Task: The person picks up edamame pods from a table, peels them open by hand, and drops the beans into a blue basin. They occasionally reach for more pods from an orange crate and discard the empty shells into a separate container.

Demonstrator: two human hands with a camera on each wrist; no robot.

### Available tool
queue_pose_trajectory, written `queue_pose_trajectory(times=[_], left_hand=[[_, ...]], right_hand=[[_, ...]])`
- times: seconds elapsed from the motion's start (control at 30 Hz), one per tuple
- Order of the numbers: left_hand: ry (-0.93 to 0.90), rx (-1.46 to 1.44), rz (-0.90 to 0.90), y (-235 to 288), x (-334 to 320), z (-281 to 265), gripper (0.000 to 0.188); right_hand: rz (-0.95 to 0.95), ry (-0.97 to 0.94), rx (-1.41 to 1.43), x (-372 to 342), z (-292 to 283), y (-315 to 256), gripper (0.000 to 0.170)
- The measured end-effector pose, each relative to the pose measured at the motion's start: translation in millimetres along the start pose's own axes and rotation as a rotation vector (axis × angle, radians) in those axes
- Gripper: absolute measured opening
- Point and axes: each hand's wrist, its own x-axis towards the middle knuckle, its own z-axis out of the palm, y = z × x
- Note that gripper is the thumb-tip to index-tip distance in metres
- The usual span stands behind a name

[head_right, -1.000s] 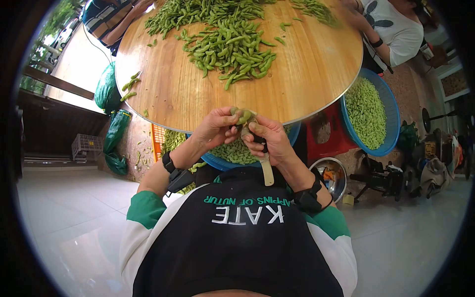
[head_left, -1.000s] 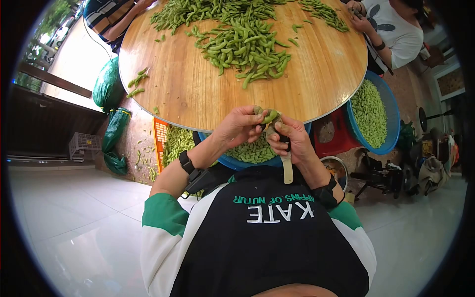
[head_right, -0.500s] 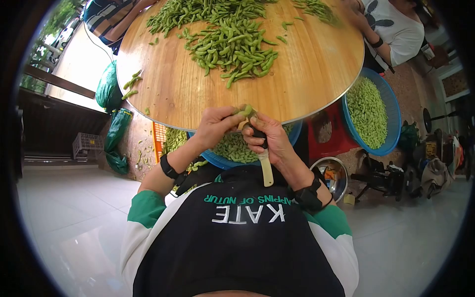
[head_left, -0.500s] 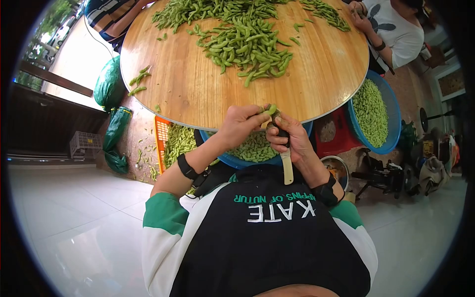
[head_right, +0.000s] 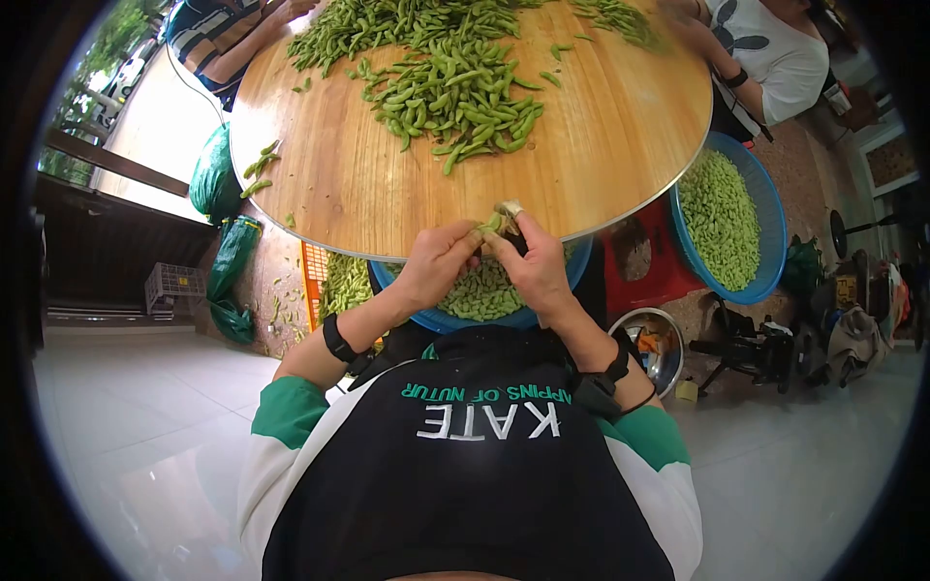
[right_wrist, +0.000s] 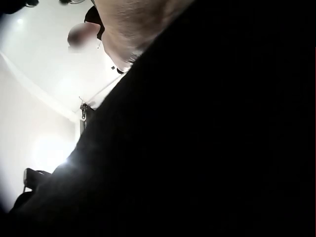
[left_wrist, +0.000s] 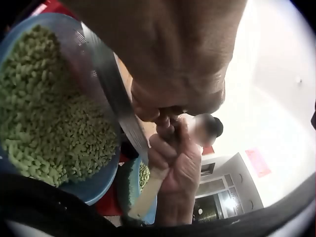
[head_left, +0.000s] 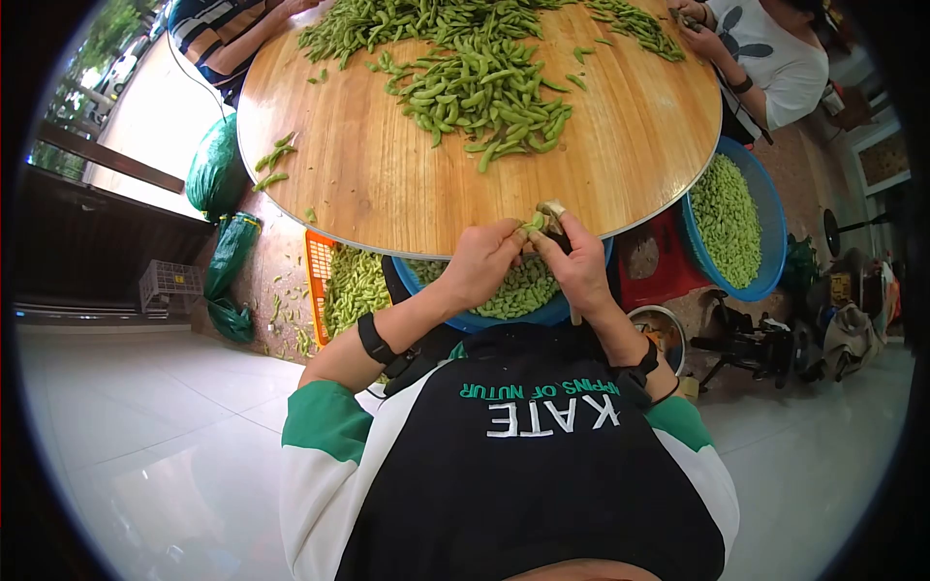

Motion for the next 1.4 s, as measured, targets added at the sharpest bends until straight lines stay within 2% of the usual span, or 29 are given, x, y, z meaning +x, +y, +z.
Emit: queue_pose_trajectory(times=[0.03,0.07,0.1,0.17,0.2,0.27,0.4,0.47,0.53,0.57,0.63,0.67,0.73,0.77,0.83,0.87,0.93,1.03,1.17,1.23,1.27,1.33,1.4], left_hand=[[0.061,0.152,0.116,2,-2,1,0.026],[0.061,0.153,0.12,5,-3,2,0.026],[0.064,0.16,0.118,8,-5,2,0.024],[0.063,0.167,0.114,8,-7,3,0.022],[0.074,0.248,0.17,6,-7,3,0.019],[0.088,0.33,0.223,4,-9,5,0.017],[0.107,0.323,0.242,6,-18,16,0.013],[0.112,0.322,0.218,3,-17,15,0.013],[0.06,0.086,0.114,-2,-14,12,0.012],[0.06,0.086,0.118,-3,-15,11,0.012],[-0.051,0.079,0.051,-3,-18,8,0.016],[-0.047,0.081,0.052,-4,-19,5,0.016],[-0.088,0.342,0.237,-7,-24,0,0.022],[-0.09,0.344,0.235,-8,-26,1,0.022],[0.024,0.239,0.259,-8,-30,3,0.023],[0.025,0.238,0.258,-7,-33,4,0.023],[0.055,-0.188,0.069,0,-38,5,0.024],[0.017,-0.36,0.15,-2,-41,-2,0.022],[-0.013,-0.376,0.089,11,-53,-17,0.022],[0.053,0.075,0.266,11,-59,-21,0.02],[0.052,0.078,0.263,13,-61,-26,0.02],[0.12,0.452,0.414,28,-67,-40,0.018],[0.091,0.858,0.269,40,-74,-69,0.013]], right_hand=[[-0.173,0.032,-0.15,2,0,3,0.029],[-0.346,0.063,-0.3,4,-1,4,0.031],[-0.349,0.064,-0.3,6,-4,3,0.031],[-0.443,-0.041,-0.56,8,-11,1,0.032],[-0.442,-0.041,-0.559,7,-9,0,0.032],[-0.581,0.014,-0.626,5,-3,0,0.028],[-0.569,0.006,-0.643,11,-9,6,0.024],[-0.436,-0.075,-0.54,4,-9,-7,0.022],[-0.479,-0.066,-0.576,5,-7,-4,0.021],[-0.521,-0.056,-0.614,5,-8,-3,0.02],[-0.54,-0.044,-0.603,1,-6,-7,0.019],[-0.551,-0.03,-0.588,-1,-5,-8,0.019],[-0.533,-0.019,-0.584,-4,-6,-5,0.018],[-0.517,-0.008,-0.584,-5,-6,-4,0.018],[-0.5,0.017,-0.567,-6,-8,2,0.018],[-0.482,0.038,-0.551,-6,-8,3,0.019],[-0.492,0.039,-0.547,-7,-4,2,0.019],[-0.521,0.007,-0.571,-10,4,-1,0.02],[-0.591,-0.054,-0.563,-11,16,4,0.022],[-0.603,-0.106,-0.55,-14,20,3,0.022],[-0.617,-0.157,-0.54,-14,20,2,0.023],[-0.606,-0.213,-0.541,-13,14,3,0.022],[-0.599,-0.266,-0.547,-10,4,5,0.021]])
